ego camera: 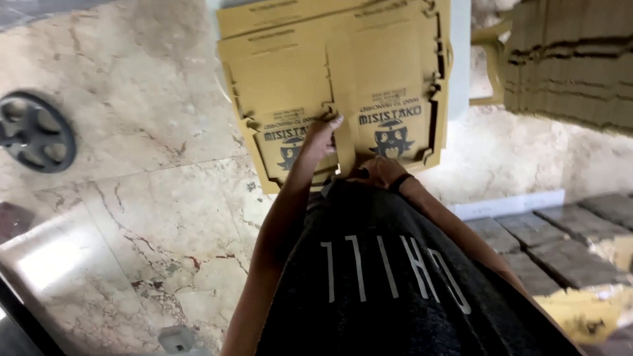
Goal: The person removes the outer waste material from precut cardboard sheets by hand, stacking the finished packaging templates on a table and discarding the scraps into a bin.
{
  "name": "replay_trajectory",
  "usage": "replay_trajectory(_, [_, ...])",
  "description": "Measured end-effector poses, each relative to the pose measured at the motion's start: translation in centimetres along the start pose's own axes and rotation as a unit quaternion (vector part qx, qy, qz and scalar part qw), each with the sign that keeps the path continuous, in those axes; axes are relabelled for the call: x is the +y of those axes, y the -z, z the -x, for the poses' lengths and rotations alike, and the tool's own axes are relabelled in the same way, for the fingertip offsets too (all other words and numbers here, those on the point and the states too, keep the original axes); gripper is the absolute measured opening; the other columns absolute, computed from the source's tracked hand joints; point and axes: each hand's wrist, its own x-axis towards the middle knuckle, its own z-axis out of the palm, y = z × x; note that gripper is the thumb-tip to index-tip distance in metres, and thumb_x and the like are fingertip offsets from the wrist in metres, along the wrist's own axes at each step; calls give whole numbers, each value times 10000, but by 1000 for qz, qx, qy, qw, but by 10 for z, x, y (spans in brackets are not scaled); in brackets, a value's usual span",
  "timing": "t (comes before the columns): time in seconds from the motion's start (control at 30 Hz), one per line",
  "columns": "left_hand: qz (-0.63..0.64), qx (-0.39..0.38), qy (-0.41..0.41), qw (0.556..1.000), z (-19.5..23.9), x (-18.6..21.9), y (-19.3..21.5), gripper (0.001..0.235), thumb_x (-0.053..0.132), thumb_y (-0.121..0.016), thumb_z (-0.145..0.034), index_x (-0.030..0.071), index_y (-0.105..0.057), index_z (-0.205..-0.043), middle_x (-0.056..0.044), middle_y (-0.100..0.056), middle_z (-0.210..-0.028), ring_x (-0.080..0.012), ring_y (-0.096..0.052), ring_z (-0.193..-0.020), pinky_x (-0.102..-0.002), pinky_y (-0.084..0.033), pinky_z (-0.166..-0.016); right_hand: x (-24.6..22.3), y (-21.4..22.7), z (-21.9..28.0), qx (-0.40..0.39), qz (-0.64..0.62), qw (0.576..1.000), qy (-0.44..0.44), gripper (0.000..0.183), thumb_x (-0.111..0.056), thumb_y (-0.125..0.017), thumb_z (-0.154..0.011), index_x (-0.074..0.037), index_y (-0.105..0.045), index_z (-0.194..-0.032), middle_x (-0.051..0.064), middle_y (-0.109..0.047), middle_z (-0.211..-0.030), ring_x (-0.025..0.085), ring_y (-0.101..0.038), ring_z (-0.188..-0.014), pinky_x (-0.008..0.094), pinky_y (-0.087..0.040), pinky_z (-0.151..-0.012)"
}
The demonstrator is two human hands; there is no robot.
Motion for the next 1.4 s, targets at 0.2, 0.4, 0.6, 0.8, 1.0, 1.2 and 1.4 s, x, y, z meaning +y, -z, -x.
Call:
replay_trajectory(0.2, [-12, 0, 7, 1000, 17, 13, -1, 768, 404, -763, -922, -49, -468, -1469, -320, -625, -1234, -462, -715, -996, -527, -622, -728, 16, 23, 34, -29, -417, 908, -1, 760, -367, -788, -841, -25, -532, -1469, 217, -710, -1242, 420, -647, -1195, 518, -532, -1051])
replay_trajectory(0.4, [5, -18, -47, 999, -7, -2, 3, 838, 383, -703, -1008, 71, -220, -1618, -300, -424, -1557, -566, -665, -1101, -577, -644, -812, 96, 12, 86, 502, -298, 812, -24, 304, -221, -839, -971, -107, -736, -1233, 88, -753, -1159, 246, -698, -1125, 351, -496, -1023])
replay_trajectory(0.6, [12, -11, -61, 998, -85, -40, 25, 681, 412, -769, -949, -82, -515, -1343, -275, -709, -1052, -430, -771, -816, -472, -642, -564, 149, -42, 79, 434, -390, 771, -256, 557, -551, -840, -1002, -101, -664, -1281, 178, -720, -1122, 390, -720, -1007, 498, -623, -828])
replay_trajectory(0.8, [11, -10, -53, 998, 22, 20, -8, 725, 428, -785, -903, -118, -519, -1299, -252, -689, -997, -441, -760, -800, -468, -611, -548, 110, -29, 61, 388, -728, 492, -278, 541, -171, -869, -889, 43, -571, -1288, 145, -668, -961, 304, -790, -683, 500, -737, -698])
replay_trajectory(1.0, [-10, -32, -34, 999, 38, 25, -9, 692, 459, -783, -892, -81, -561, -1263, -290, -708, -1024, -465, -759, -875, -497, -638, -614, 108, -33, 68, 509, -680, 440, -292, 400, -68, -854, -843, 79, -662, -1161, 146, -679, -935, 259, -791, -670, 445, -741, -699])
replay_trajectory(1.2, [-6, -57, -29, 998, 20, 16, 7, 643, 444, -811, -891, -54, -597, -1236, -286, -727, -1008, -472, -751, -878, -536, -638, -649, 90, -26, 85, 551, -653, 432, -288, 363, -38, -876, -829, 65, -687, -1121, 168, -671, -999, 254, -768, -720, 412, -738, -690])
replay_trajectory(1.4, [17, -46, -75, 996, 5, 2, 15, 721, 425, -811, -896, -125, -549, -1281, -243, -676, -983, -498, -730, -884, -573, -636, -658, 33, 9, 106, 604, -614, 452, -233, 422, -22, -863, -855, 56, -662, -1218, 241, -629, -1125, 308, -758, -860, 435, -721, -770])
